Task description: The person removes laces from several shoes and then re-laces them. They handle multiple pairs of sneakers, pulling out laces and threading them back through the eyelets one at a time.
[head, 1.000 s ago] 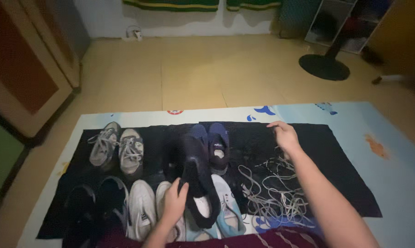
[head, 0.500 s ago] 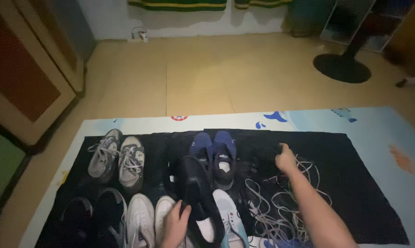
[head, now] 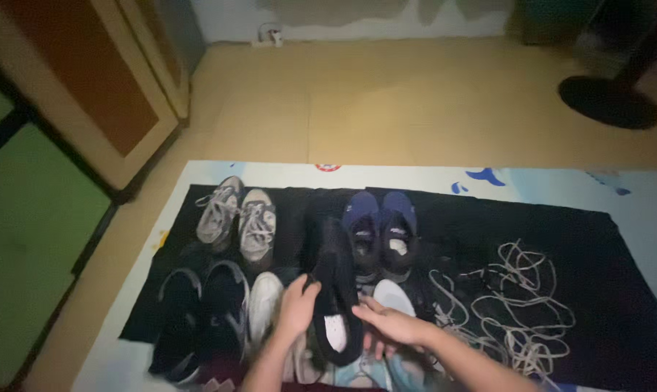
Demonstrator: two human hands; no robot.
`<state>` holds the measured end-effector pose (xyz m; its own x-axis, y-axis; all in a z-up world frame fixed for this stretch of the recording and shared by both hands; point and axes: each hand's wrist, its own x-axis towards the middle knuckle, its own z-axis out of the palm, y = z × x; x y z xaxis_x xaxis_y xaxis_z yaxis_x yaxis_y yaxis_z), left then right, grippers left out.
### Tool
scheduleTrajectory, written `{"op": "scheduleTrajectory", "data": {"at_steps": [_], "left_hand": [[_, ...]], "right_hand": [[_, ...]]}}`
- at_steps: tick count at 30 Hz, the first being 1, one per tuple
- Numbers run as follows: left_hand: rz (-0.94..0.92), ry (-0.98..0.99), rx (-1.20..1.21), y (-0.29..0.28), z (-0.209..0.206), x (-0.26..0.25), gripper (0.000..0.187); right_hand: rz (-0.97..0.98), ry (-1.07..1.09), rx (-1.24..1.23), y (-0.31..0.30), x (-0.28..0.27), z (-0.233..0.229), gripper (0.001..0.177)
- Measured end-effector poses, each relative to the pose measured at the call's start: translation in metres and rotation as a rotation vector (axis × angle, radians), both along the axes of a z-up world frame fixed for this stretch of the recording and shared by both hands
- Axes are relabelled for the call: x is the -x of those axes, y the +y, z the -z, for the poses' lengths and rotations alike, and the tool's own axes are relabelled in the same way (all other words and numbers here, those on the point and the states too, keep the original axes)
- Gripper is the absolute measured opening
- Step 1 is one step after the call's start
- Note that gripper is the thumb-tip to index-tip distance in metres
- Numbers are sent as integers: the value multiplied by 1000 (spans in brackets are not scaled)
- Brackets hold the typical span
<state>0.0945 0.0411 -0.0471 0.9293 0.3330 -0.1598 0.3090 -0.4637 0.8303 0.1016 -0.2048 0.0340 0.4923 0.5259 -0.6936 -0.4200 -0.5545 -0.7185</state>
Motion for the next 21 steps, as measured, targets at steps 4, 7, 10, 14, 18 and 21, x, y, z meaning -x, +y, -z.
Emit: {"op": "scheduleTrajectory", "data": {"at_steps": [4,7,10,14,18,21], "left_hand": [[95,-81,-58,26,-49,-8,52],[99,-48,-174,46,-74,-21,54],[67,-63,-135,65,-75,-37,52],[-138,-327,18,98,-44,-65,54],[-218,-392,-346,111,1,-69,29],[-169,-352,-457,113,17,-69,39]], "right_hand": [[-25,-60,19,38,-1,-11,89],[4,-199,-41,68,-6,3,71],[147,-325,-177,97,-32,26,56],[275,-266,-281,128,-80,46,62],[348,-248,-144,154,-109,62,77],[394,-168,-84,172,-123,75,81]]}}
